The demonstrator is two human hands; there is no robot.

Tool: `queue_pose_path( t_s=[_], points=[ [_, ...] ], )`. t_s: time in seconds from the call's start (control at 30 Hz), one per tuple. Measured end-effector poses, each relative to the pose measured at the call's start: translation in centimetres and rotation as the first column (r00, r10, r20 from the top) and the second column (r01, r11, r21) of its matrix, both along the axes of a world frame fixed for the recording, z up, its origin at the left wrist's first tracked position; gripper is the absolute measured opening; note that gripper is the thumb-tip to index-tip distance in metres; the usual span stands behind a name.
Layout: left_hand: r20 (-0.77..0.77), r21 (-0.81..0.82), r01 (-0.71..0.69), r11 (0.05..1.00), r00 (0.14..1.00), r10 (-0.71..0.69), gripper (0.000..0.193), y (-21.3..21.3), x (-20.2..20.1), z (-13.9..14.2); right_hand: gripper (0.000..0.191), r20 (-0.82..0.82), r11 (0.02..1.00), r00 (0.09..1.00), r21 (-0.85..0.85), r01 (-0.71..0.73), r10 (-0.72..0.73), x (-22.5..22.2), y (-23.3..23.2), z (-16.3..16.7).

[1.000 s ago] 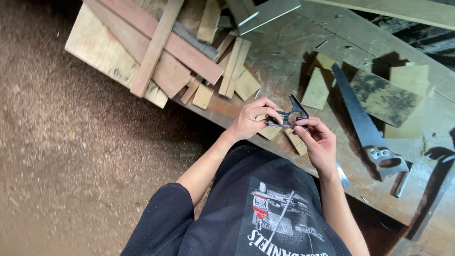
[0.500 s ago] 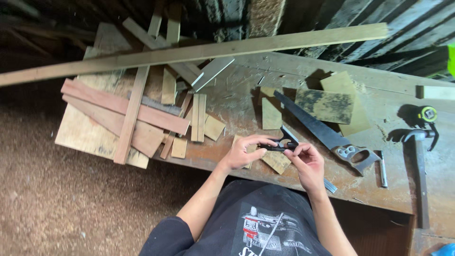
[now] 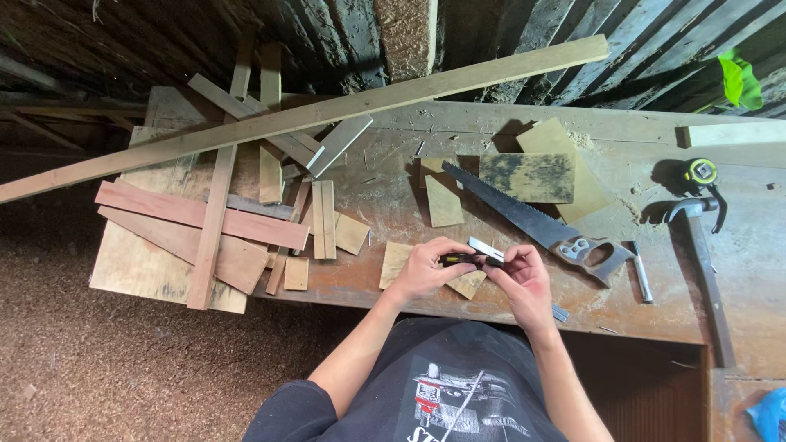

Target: The person measures a small wood piece with a steel ruler, marks it with a marker, then aligns several wood pieces together and hammers nails into them to assemble a small wooden box on the workbench.

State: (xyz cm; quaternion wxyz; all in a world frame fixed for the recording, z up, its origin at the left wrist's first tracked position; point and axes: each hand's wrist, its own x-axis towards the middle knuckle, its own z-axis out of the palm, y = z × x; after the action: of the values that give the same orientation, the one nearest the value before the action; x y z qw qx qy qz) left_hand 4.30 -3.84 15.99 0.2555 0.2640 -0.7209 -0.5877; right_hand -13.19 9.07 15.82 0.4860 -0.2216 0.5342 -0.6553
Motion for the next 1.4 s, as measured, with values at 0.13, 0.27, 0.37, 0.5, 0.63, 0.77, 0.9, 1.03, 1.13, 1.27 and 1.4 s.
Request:
queue_pose_path(
  t_s=[0.13,0.27,0.37,0.5,0.63,0.77,0.9,1.03,1.13,1.27,1.4],
  points=[
    [0.024,-0.060,-0.041,0.997,0.999,0.043,0.028,0.3,0.2,0.5,0.031,-0.018,0.997,0.997,-0.015,-0.073,0.073,0.3,0.0,-0.3],
    [-0.016,-0.102,-0.053,0.993,0.999,0.052,0.022,0.4,0.7,1.0,0.031,-0.020,0.992,0.992,0.004,-0.126,0.126,0.4,-0.5,-0.4],
    [-0.043,-0.025,-0.066,0.997,0.997,0.065,0.022,0.5,1.1,1.1,0.034,-0.040,0.987,0.986,-0.003,-0.160,0.159,0.5,-0.9,-0.1],
    [-0.040,-0.017,-0.058,0.998,0.998,0.057,0.027,0.3,1.9,0.9,0.041,-0.043,0.978,0.978,0.053,-0.201,0.204,1.0,-1.9,0.5],
    [-0.049,0.064,0.025,0.998,0.999,-0.022,0.032,-0.4,3.7,0.2,0.038,-0.033,0.951,0.960,0.146,-0.272,0.279,1.8,-2.9,0.6],
    [0.014,0.103,0.022,0.994,1.000,-0.023,0.033,-0.8,5.7,-0.6,0.032,-0.019,0.919,0.936,0.200,-0.341,0.351,2.8,-3.7,-0.4],
    [0.074,0.066,-0.080,0.995,0.994,0.075,0.039,-0.7,6.3,-1.0,0.026,-0.049,0.907,0.919,0.191,-0.376,0.391,3.1,-3.7,-1.7],
    [0.051,0.151,-0.143,0.978,0.989,0.137,0.036,-1.0,5.9,-1.4,0.024,-0.042,0.917,0.924,0.151,-0.370,0.380,2.6,-3.4,-2.0],
    [0.052,0.201,-0.172,0.965,0.985,0.164,0.028,-1.5,4.9,-2.1,0.026,-0.061,0.940,0.949,0.172,-0.296,0.310,2.0,-3.3,-1.8],
    [-0.080,0.426,-0.129,0.895,0.980,0.179,0.027,-1.9,3.1,-3.6,0.028,-0.069,0.967,0.981,0.194,-0.163,0.180,1.1,-3.0,-1.5],
    [-0.150,0.533,-0.021,0.846,0.982,0.119,0.031,-2.1,1.2,-4.8,0.028,-0.033,0.985,0.997,0.156,-0.068,0.074,-0.2,-2.3,-1.5]
  ],
)
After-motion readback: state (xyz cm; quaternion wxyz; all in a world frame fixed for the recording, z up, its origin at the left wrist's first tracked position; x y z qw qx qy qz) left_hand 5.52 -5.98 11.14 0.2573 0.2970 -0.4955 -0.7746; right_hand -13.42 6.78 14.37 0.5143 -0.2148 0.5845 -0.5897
